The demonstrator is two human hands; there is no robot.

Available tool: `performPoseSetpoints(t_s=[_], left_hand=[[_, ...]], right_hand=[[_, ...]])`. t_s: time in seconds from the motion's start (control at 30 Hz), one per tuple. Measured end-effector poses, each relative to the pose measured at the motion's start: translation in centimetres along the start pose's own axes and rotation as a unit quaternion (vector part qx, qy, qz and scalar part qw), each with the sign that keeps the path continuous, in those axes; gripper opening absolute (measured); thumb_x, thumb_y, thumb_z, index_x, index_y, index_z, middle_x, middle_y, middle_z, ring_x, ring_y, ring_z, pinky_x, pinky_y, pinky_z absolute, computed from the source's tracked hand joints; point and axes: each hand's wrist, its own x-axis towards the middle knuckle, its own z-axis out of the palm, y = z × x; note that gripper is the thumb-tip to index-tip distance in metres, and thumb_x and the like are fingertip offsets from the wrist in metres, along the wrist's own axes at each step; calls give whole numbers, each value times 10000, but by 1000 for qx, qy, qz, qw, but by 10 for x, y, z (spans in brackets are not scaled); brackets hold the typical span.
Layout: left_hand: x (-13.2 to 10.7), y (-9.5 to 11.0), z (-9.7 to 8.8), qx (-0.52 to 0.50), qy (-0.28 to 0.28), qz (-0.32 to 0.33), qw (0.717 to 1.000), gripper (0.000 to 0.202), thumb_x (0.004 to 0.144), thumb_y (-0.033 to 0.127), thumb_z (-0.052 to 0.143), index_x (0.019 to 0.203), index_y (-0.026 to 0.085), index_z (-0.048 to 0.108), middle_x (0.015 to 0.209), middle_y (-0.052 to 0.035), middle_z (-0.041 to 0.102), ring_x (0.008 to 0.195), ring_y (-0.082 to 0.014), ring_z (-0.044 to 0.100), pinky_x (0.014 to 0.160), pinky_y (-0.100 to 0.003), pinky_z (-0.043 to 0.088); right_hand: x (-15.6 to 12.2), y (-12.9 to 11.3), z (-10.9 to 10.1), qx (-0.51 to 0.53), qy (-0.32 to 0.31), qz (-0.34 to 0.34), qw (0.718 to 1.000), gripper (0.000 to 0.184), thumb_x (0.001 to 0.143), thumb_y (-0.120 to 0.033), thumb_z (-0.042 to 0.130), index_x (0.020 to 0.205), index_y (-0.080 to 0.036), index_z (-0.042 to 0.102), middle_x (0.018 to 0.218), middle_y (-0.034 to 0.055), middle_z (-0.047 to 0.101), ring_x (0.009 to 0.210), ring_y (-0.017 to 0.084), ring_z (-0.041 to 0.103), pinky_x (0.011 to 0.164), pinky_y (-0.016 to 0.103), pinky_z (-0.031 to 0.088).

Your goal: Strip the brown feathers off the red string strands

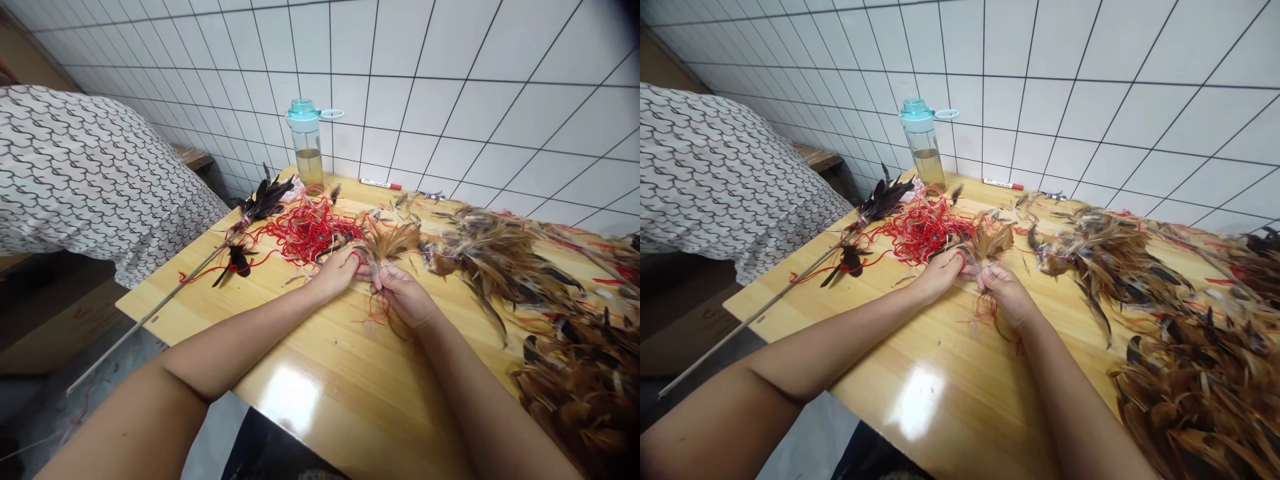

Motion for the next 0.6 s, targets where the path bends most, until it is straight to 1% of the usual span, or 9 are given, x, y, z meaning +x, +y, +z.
performPoseSetpoints(t_s=[0.07,0.17,0.23,0.33,0.4,0.47,0.53,0.6], left_hand=[[-1,-2,2,-22,-6,-16,1000,204,859,253,441,682,173,505,725,-16,557,801,-149,529,771,-264,436],[-3,-4,5,-100,-32,-53,993,232,863,350,474,718,171,500,712,-10,532,714,-125,518,689,-250,440],[-4,-4,7,-181,-72,-74,978,298,856,446,491,728,178,467,665,6,494,631,-109,502,632,-247,436],[-6,-2,10,-281,-132,-99,946,394,819,546,529,711,185,413,587,38,443,510,-80,447,562,-242,406],[-6,1,11,-311,-152,-113,931,426,795,557,566,682,179,405,551,44,442,464,-66,423,521,-228,366],[-6,3,11,-332,-163,-121,921,428,786,542,588,660,171,413,532,34,467,448,-64,437,492,-220,338],[-5,3,11,-354,-174,-129,910,399,790,526,580,678,166,450,529,15,507,458,-90,489,486,-228,365],[-5,3,11,-359,-187,-154,901,343,786,485,576,716,159,494,525,-3,532,472,-132,537,486,-259,417]], right_hand=[[0,-1,2,14,-6,3,1000,405,717,-554,694,545,-212,560,822,57,671,887,223,613,727,312,420],[-1,-2,4,39,-5,13,999,416,717,-545,698,546,-205,531,871,67,694,888,224,637,669,297,411],[-2,-2,3,57,-13,29,998,423,719,-534,702,555,-196,506,889,73,702,850,216,654,625,283,395],[-3,-4,1,76,-30,44,996,437,705,-522,719,562,-186,479,891,74,711,732,188,664,587,274,385],[-3,-5,-1,81,-37,47,995,448,690,-526,730,557,-184,474,904,71,718,674,172,652,576,277,392],[-4,-6,-3,85,-41,52,994,448,677,-536,737,559,-187,482,942,70,723,671,170,646,575,282,405],[-6,-6,-3,88,-52,63,993,442,684,-542,729,566,-190,490,972,70,725,687,176,647,576,285,412],[-8,-7,0,87,-88,77,989,435,715,-549,700,576,-187,502,960,79,725,691,183,650,577,286,410]])
